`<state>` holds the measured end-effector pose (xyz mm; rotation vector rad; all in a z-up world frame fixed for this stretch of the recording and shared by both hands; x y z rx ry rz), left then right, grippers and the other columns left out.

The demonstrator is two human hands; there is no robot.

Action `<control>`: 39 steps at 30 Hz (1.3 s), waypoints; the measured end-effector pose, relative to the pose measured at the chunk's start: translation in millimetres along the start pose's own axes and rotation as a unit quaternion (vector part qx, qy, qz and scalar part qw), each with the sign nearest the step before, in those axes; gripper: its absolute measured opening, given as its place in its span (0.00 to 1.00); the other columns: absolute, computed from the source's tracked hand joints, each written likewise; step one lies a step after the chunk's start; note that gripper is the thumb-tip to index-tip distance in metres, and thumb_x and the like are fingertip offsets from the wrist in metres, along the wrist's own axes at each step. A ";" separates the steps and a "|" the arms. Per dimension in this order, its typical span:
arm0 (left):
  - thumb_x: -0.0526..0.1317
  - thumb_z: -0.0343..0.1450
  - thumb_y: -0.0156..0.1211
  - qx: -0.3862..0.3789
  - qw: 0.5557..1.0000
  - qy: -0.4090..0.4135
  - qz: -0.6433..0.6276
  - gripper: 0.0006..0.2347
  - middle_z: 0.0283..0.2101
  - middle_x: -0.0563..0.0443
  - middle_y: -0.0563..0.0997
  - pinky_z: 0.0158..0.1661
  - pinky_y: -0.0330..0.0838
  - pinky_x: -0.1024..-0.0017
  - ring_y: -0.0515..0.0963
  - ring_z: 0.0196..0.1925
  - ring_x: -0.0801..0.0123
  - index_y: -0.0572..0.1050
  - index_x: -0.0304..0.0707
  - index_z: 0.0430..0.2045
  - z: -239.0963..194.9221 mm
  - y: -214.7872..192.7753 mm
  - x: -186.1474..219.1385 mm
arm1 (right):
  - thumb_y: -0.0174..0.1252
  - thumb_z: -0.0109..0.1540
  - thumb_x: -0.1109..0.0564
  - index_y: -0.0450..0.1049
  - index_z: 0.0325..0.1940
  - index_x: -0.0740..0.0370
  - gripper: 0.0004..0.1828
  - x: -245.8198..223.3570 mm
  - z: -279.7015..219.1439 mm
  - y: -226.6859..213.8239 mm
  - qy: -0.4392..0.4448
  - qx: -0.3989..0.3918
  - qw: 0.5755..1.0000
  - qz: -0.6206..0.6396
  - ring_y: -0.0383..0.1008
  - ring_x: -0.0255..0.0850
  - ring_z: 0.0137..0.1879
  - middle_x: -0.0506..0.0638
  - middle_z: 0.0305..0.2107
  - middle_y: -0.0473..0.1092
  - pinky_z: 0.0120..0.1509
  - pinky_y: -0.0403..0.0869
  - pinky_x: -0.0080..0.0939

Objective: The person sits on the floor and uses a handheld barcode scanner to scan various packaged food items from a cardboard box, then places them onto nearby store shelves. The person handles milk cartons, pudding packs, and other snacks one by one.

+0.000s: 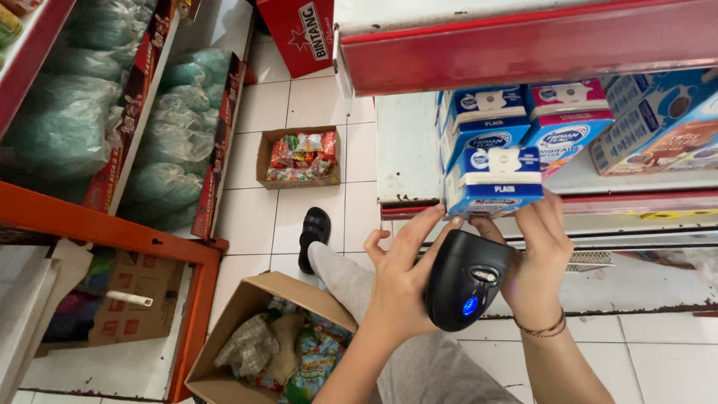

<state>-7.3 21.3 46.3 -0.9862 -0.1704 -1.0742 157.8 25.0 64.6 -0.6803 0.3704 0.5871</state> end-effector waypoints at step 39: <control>0.50 0.49 0.75 0.028 0.998 -0.025 0.054 0.44 0.71 0.49 0.66 0.59 0.49 0.44 0.67 0.66 0.58 0.68 0.36 0.63 12.4 0.4 3.1 | 0.75 0.62 0.61 0.75 0.46 0.63 0.15 45.9 -9.6 25.3 0.097 0.127 0.983 0.090 0.71 0.37 0.45 0.47 0.40 0.72 0.55 0.69 0.36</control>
Point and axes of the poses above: each hand's wrist, its own z-axis towards the middle knuckle, its own y-axis out of the palm, x = y × z, the point moved 5 cm from there along z, towards the middle knuckle
